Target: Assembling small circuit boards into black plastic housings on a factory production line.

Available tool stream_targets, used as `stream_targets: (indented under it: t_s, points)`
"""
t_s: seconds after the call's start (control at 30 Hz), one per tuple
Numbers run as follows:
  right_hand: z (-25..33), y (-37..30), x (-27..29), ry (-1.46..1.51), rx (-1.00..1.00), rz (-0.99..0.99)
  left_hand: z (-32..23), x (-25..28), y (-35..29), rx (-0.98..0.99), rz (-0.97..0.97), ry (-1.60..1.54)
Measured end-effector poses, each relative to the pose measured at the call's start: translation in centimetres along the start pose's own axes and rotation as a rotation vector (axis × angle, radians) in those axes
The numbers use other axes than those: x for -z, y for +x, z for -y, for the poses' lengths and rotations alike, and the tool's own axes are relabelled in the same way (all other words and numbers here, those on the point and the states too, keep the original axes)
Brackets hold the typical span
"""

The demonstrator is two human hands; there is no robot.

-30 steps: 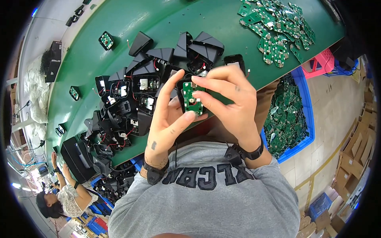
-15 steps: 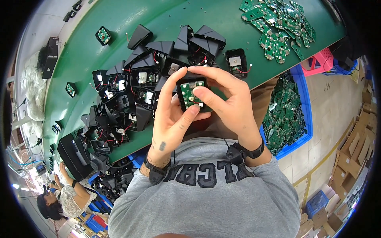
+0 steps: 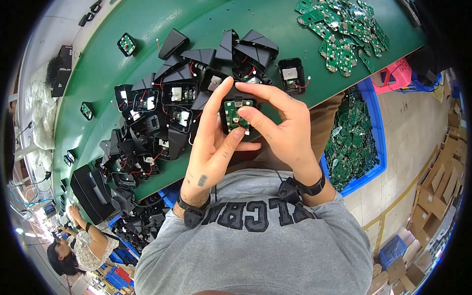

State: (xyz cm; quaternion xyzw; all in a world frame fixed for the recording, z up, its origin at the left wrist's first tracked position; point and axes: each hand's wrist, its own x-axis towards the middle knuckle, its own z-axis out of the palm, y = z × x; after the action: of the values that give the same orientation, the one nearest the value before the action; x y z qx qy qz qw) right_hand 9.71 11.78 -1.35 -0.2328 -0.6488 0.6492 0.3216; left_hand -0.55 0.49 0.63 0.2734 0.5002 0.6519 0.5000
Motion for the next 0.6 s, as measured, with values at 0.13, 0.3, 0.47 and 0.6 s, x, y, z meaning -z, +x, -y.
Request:
stream_targets:
  t_s: [0.13, 0.3, 0.47, 0.6]
  points:
    - [0.3, -0.1, 0.1, -0.065, 0.022, 0.015, -0.4, 0.4, -0.1, -0.013, 0.042, 0.064]
    - [0.9, -0.2, 0.0, -0.216, 0.100, 0.083, -1.3, 0.6, -0.3, 0.081, 0.048, -0.123]
    - [0.3, -0.2, 0.0, 0.072, 0.027, -0.018, -1.1, -0.6, 0.0, 0.075, 0.062, -0.098]
    - [1.7, -0.7, 1.8, 0.150, -0.088, 0.076, -1.6, -1.5, 0.1, 0.082, 0.100, -0.099]
